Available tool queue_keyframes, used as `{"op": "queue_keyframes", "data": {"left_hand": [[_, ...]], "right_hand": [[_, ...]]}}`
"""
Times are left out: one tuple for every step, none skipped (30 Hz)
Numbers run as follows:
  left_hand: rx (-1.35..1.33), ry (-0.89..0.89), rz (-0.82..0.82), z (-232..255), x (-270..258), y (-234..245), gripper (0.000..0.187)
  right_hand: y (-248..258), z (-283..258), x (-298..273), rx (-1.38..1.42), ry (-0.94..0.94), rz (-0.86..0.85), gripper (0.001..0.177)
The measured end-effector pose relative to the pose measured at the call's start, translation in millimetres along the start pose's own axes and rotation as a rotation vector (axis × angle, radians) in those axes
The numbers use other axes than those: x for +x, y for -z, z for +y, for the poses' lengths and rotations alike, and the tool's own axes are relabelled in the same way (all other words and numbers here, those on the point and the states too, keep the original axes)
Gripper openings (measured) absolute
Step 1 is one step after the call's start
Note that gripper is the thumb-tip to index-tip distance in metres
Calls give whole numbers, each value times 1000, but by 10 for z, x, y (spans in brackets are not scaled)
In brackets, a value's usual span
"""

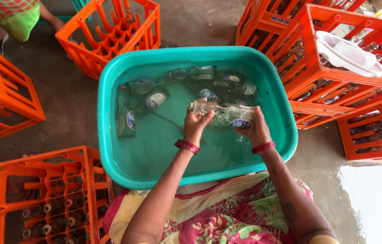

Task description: The person washes glass bottles by hand in a turquoise tub filled with water. They repeatedly submerge, rinse, and shake the bottles, then place them into an orange crate.

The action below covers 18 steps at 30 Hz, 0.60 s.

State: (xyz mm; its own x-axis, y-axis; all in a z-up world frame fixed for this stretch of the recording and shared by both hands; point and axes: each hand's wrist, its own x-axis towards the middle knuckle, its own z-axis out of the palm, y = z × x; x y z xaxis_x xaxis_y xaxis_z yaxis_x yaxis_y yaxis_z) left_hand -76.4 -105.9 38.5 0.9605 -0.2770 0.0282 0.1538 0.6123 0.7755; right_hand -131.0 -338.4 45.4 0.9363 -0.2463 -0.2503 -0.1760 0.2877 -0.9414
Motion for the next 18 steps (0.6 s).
{"op": "queue_keyframes", "data": {"left_hand": [[98,-102,-35,-6,-17,-34,64],[197,-200,-81,-14,-45,-67,66],[294,-298,-129,-22,-63,-89,69],[254,-266,-161,-40,-76,-101,70],[214,-232,-192,-54,-79,-94,72],[173,-199,-219,-70,-80,-90,73],[158,-208,-222,-78,-69,-67,73],[142,-221,-213,-80,-56,-27,72],[125,-234,-204,-82,-42,13,71],[94,-174,-154,-73,-19,55,71],[62,-113,-104,-66,0,90,71],[31,-53,-51,-60,9,128,71],[15,-12,-22,-55,13,162,71],[-1,29,8,-52,9,186,71],[-18,70,38,-49,4,206,70],[-42,80,46,-48,8,215,71],[-67,90,53,-48,12,221,71],[-92,102,59,-55,15,217,71]], "right_hand": [[13,97,71,73,-94,37,57],[29,197,118,154,-185,80,56],[32,291,179,216,-243,56,56],[48,372,223,277,-299,36,57],[70,430,252,339,-354,14,58],[98,456,260,320,-344,20,58],[110,467,256,300,-334,26,59],[111,447,248,272,-329,25,59],[107,406,218,258,-304,1,55],[86,343,195,244,-280,-30,52],[62,268,161,229,-256,-61,50],[30,190,127,209,-217,-109,47],[1,107,90,188,-178,-157,47],[-33,28,58,168,-141,-206,49],[-68,-43,29,163,-123,-225,51],[-98,-109,0,160,-102,-243,54],[-128,-162,-27,156,-80,-260,57],[-148,-207,-55,106,-58,-231,57]]}}
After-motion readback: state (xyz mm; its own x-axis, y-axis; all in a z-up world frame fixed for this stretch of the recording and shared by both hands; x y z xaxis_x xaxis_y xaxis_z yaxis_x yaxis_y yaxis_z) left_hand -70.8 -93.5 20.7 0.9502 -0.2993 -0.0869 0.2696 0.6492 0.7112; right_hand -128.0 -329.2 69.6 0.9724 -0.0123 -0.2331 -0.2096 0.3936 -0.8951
